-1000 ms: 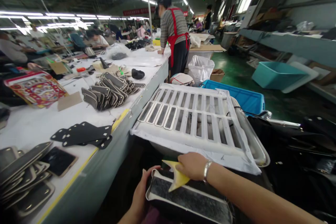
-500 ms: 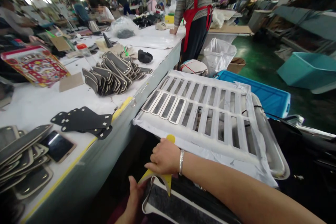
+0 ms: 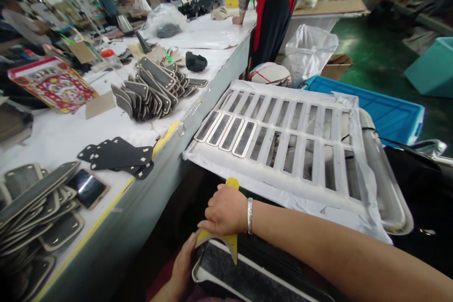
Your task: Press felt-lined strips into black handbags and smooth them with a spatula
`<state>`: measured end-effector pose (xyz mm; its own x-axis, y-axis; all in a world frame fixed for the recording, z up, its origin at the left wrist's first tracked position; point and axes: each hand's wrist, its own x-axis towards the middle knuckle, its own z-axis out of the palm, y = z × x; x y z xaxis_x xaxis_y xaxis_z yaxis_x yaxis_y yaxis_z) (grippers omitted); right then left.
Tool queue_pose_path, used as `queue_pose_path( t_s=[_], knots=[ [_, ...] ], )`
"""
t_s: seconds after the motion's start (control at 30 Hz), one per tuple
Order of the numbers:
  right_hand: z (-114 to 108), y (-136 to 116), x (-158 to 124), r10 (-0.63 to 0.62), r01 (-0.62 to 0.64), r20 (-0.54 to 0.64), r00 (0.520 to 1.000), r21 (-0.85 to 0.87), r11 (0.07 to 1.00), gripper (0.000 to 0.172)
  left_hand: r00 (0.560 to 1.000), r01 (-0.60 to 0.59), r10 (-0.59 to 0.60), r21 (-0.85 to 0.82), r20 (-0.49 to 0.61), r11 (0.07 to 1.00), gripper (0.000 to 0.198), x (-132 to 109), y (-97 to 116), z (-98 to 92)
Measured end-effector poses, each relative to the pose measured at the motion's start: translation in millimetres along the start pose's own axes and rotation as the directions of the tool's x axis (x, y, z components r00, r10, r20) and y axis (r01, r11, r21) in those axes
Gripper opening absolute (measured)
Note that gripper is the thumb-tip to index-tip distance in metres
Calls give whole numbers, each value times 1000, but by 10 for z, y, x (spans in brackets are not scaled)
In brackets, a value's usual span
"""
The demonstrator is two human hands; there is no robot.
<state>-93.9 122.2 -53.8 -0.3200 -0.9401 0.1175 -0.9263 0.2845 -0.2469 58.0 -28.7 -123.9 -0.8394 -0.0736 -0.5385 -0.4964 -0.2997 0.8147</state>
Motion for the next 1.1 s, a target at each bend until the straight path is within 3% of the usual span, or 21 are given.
queue_pose_path(
  t_s=[0.07, 0.13, 0.23, 0.37, 0.5, 0.77, 0.9, 1.1],
  knots=[
    [-20, -28, -44, 36, -36, 59, 998, -2, 999, 52, 982, -142, 125, 115, 139, 983, 49, -8, 122, 11],
    [-51, -58, -90, 92, -91, 129, 987, -14, 996, 57, 952, -207, 161, 163, 260, 965, 49, -12, 280, 66],
    [-105, -98, -164, 189, -188, 235, 953, -28, 982, 63, 924, -197, 123, 178, 361, 964, 47, -2, 464, 169],
    [-161, -149, -260, 301, -314, 322, 898, -11, 949, 68, 890, -188, 97, 165, 446, 968, 48, 44, 511, 221],
    [-185, -194, -291, 347, -366, 338, 875, -9, 931, 71, 890, -157, 61, 178, 452, 971, 47, 95, 466, 145],
    [-179, -169, -125, 303, -313, 344, 889, -26, 949, 66, 903, -139, 14, 261, 429, 955, 54, 135, 467, -21],
    [-165, -167, -71, 310, -331, 365, 878, -5, 944, 64, 919, -111, -13, 289, 393, 951, 56, 109, 524, 5],
    [-122, -169, -212, 346, -387, 379, 858, 35, 921, 70, 885, -202, 13, 359, 466, 911, 45, 93, 660, 148]
  ],
)
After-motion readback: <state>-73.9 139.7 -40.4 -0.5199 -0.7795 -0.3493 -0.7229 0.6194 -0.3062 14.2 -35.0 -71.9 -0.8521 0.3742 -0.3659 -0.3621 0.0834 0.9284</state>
